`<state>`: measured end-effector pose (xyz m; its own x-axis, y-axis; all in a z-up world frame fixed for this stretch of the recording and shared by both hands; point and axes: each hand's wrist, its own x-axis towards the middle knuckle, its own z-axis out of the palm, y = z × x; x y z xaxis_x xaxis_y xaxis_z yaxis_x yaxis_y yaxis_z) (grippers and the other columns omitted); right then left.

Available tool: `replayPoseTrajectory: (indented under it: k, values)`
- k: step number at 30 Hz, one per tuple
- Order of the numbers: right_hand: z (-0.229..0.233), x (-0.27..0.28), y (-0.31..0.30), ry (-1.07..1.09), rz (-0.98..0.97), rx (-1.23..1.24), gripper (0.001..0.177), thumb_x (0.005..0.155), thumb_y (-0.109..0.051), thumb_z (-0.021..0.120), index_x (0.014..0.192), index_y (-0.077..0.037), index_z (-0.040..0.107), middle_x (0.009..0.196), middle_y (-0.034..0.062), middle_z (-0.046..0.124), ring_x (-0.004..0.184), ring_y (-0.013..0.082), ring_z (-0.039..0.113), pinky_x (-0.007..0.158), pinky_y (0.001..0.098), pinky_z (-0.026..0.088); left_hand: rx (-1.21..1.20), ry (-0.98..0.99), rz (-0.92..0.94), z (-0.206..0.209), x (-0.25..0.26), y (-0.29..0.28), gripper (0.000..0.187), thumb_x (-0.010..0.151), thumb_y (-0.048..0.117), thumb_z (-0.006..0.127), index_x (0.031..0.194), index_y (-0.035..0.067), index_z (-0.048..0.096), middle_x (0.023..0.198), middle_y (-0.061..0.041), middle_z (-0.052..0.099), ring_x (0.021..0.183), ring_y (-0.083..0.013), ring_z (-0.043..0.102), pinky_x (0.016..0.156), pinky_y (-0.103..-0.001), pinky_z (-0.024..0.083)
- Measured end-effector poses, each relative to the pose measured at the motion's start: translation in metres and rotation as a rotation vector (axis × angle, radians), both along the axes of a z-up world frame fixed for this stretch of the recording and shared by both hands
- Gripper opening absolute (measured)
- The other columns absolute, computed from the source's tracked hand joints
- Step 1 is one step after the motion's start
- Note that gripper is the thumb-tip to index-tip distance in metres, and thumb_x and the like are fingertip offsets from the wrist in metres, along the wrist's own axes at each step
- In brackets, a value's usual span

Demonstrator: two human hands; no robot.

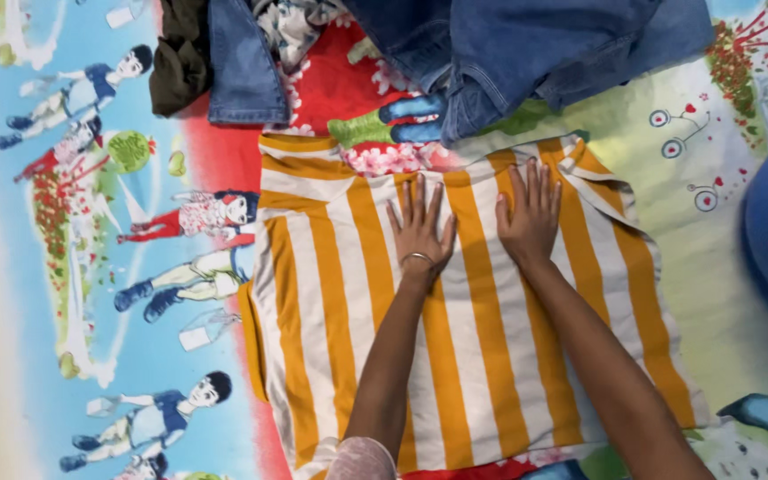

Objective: The person removes a woven basket from a blue basin and places it on a bed. They then pick up a black power adapter and a white power adapter with cables, coil the cables, and place both adapters into the basket. The basket is moved to a nearby surface. Finally, the person picks up a yellow and white striped shirt and lays it flat on the bed.

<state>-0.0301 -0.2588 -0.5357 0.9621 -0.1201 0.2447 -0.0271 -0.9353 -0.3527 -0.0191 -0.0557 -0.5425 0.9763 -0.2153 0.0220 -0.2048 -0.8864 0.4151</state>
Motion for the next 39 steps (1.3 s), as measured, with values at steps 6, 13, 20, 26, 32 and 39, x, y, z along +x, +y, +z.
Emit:
replayPoseTrajectory:
  k: [6, 13, 20, 26, 32, 39]
  values:
    - [0.003, 0.019, -0.114, 0.067, 0.120, 0.263, 0.052, 0.102, -0.029, 0.060, 0.146, -0.002, 0.052, 0.152, 0.0239, 0.049, 0.146, 0.0424, 0.041, 0.125, 0.0547, 0.028, 0.029, -0.020, 0.015, 0.001, 0.001, -0.003, 0.064, 0.101, 0.048, 0.049, 0.160, 0.025, 0.036, 0.172, -0.006, 0.017, 0.160, -0.0332, 0.011, 0.126, -0.061, 0.006]
    - [-0.008, 0.032, -0.106, -0.094, -0.067, 0.104, 0.041, 0.116, -0.014, 0.046, 0.154, 0.003, 0.047, 0.167, 0.0249, 0.041, 0.160, 0.0408, 0.029, 0.132, 0.0580, 0.016, 0.050, -0.035, 0.025, -0.004, 0.001, -0.001, 0.063, 0.102, 0.047, 0.047, 0.161, 0.028, 0.036, 0.173, -0.005, 0.016, 0.161, -0.0305, 0.010, 0.128, -0.060, 0.005]
    - [-0.016, 0.019, -0.003, 0.063, 0.017, -0.039, 0.041, 0.113, -0.020, 0.047, 0.147, 0.001, 0.055, 0.157, 0.0226, 0.047, 0.155, 0.0401, 0.032, 0.128, 0.0596, 0.013, 0.024, -0.051, 0.029, -0.005, 0.000, -0.002, 0.062, 0.102, 0.046, 0.050, 0.159, 0.027, 0.038, 0.173, -0.005, 0.017, 0.161, -0.0297, 0.010, 0.128, -0.059, 0.005]
    - [-0.007, 0.022, 0.000, 0.040, 0.012, -0.034, 0.043, 0.111, -0.022, 0.046, 0.147, 0.001, 0.056, 0.155, 0.0241, 0.049, 0.153, 0.0399, 0.033, 0.126, 0.0572, 0.014, -0.010, -0.074, 0.102, -0.026, 0.014, 0.010, 0.057, 0.106, 0.031, 0.048, 0.161, 0.022, 0.038, 0.174, -0.002, 0.022, 0.162, -0.0244, 0.021, 0.130, -0.059, 0.008]
    - [-0.013, 0.018, 0.000, -0.004, -0.010, -0.025, 0.041, 0.112, -0.021, 0.047, 0.146, -0.001, 0.057, 0.156, 0.0211, 0.050, 0.153, 0.0373, 0.036, 0.129, 0.0547, 0.016, 0.117, -0.162, -0.051, -0.037, 0.098, 0.096, 0.043, 0.095, 0.038, 0.069, 0.128, 0.013, 0.059, 0.123, -0.011, 0.062, 0.133, -0.0342, 0.050, 0.120, -0.066, 0.013]
    - [-0.009, 0.022, -0.003, 0.069, -0.046, 0.031, 0.042, 0.109, -0.019, 0.047, 0.146, -0.002, 0.057, 0.157, 0.0187, 0.049, 0.142, 0.0403, 0.042, 0.120, 0.0573, 0.025, 0.288, -0.146, -0.309, -0.038, 0.135, 0.150, 0.019, 0.086, 0.028, 0.075, 0.101, 0.018, 0.067, 0.103, -0.003, 0.068, 0.109, -0.0269, 0.062, 0.115, -0.062, 0.027]
